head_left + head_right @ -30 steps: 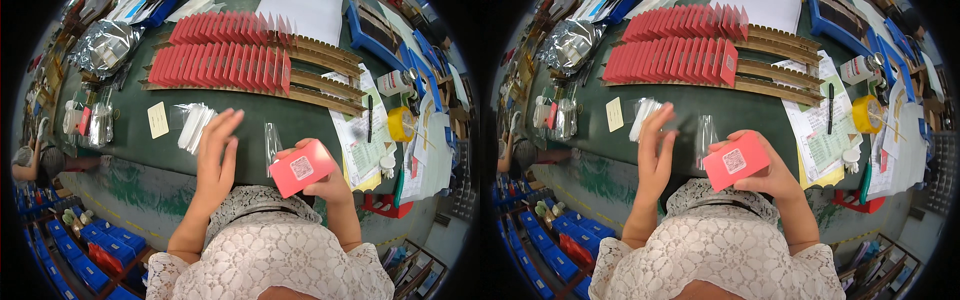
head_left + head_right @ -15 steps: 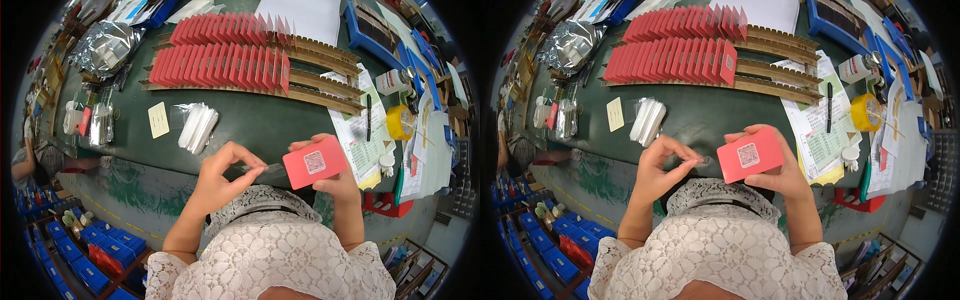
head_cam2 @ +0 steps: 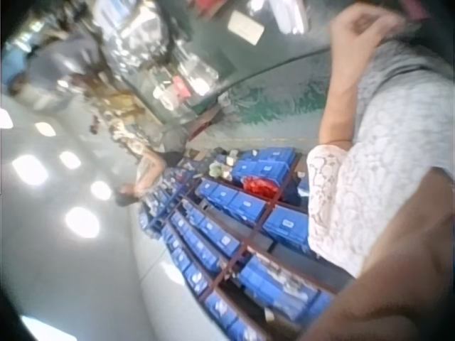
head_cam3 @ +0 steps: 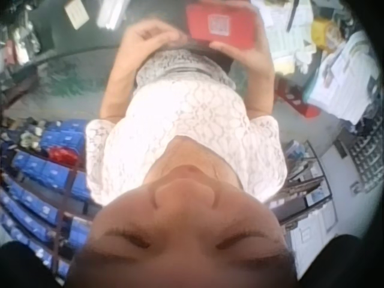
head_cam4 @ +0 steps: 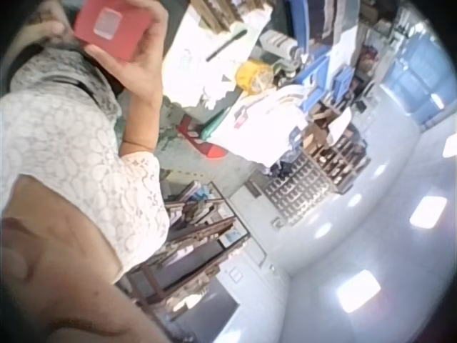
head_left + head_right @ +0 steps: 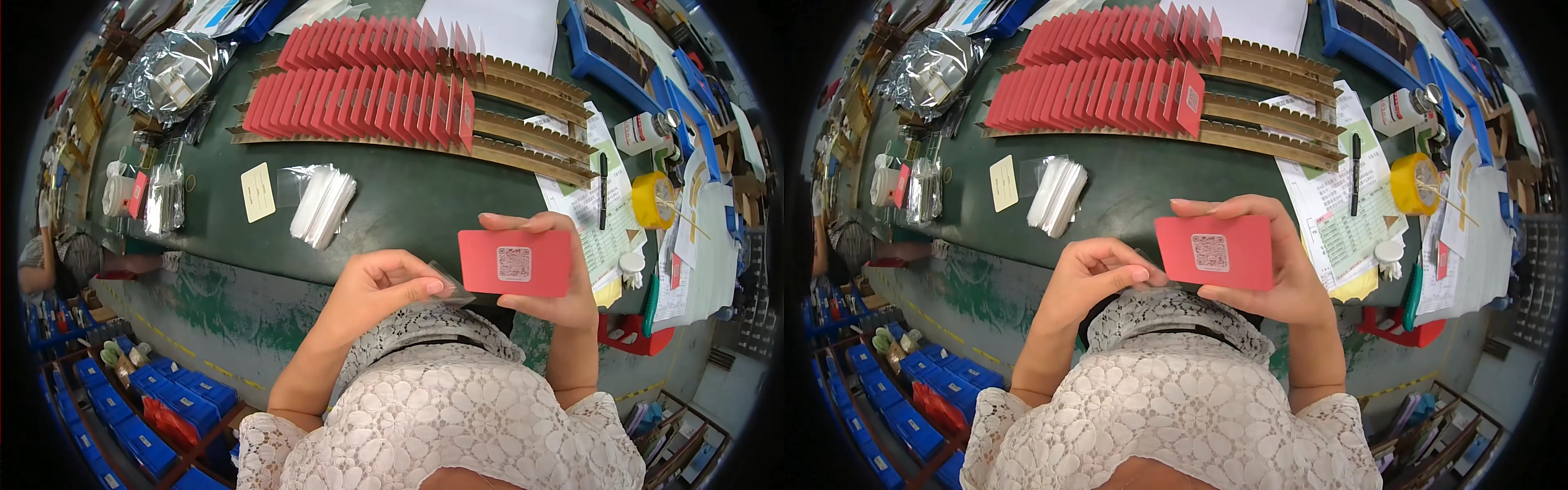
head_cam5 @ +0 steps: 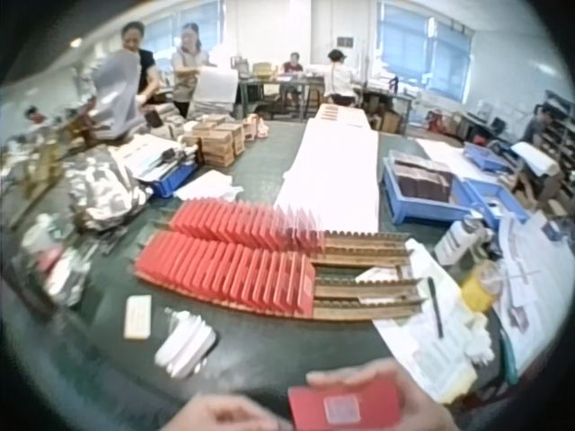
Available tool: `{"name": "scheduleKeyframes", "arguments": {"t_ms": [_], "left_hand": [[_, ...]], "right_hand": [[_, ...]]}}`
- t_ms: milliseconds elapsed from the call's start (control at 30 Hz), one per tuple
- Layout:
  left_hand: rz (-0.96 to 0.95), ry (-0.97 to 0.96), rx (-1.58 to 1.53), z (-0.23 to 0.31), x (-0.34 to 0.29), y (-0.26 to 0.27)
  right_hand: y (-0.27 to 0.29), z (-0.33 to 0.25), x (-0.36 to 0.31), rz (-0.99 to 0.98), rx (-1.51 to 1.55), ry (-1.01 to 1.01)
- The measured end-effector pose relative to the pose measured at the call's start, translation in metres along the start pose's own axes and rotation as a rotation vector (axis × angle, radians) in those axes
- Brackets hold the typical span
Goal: The person repeatedly picks up small pink cards and white rectangular items from a workbench. They insert the white items into clear plastic sleeves and then place the sleeves into the pink cards. The person handles the items one at a time, stacking the completed units on the table.
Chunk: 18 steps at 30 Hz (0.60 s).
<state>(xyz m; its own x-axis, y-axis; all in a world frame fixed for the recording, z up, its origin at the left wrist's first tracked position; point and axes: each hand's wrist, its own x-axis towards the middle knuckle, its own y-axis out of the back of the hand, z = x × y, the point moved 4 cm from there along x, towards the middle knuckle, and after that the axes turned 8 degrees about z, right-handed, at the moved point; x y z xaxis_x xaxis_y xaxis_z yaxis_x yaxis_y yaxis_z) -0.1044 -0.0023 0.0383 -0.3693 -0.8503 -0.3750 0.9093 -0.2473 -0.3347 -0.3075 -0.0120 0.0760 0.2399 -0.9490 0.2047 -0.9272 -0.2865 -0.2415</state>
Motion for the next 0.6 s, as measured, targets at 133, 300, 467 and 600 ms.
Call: {"name": "scheduleKeyframes", "arguments": {"t_ms": [133,300,467,600], "left_hand": [[-0.029,0.062,-0.051,-0.004,0.001,0.004],[-0.083,0.176,-0.037,-0.007,0.002,-0.001],[0.0,0.025,0.113,-0.01,0.007,0.004],[0.103,-0.035,0.046,-0.012,0.017,0.008]], "right_hand": [[-0.006,0.008,-0.004,-0.084,0.07,-0.14],[-0.004,0.021,-0.011,-0.184,0.138,-0.337],[-0.002,0.027,-0.007,-0.079,-0.256,-0.236],[-0.017,0.018,-0.003,-0.254,-0.645,-0.065]]}}
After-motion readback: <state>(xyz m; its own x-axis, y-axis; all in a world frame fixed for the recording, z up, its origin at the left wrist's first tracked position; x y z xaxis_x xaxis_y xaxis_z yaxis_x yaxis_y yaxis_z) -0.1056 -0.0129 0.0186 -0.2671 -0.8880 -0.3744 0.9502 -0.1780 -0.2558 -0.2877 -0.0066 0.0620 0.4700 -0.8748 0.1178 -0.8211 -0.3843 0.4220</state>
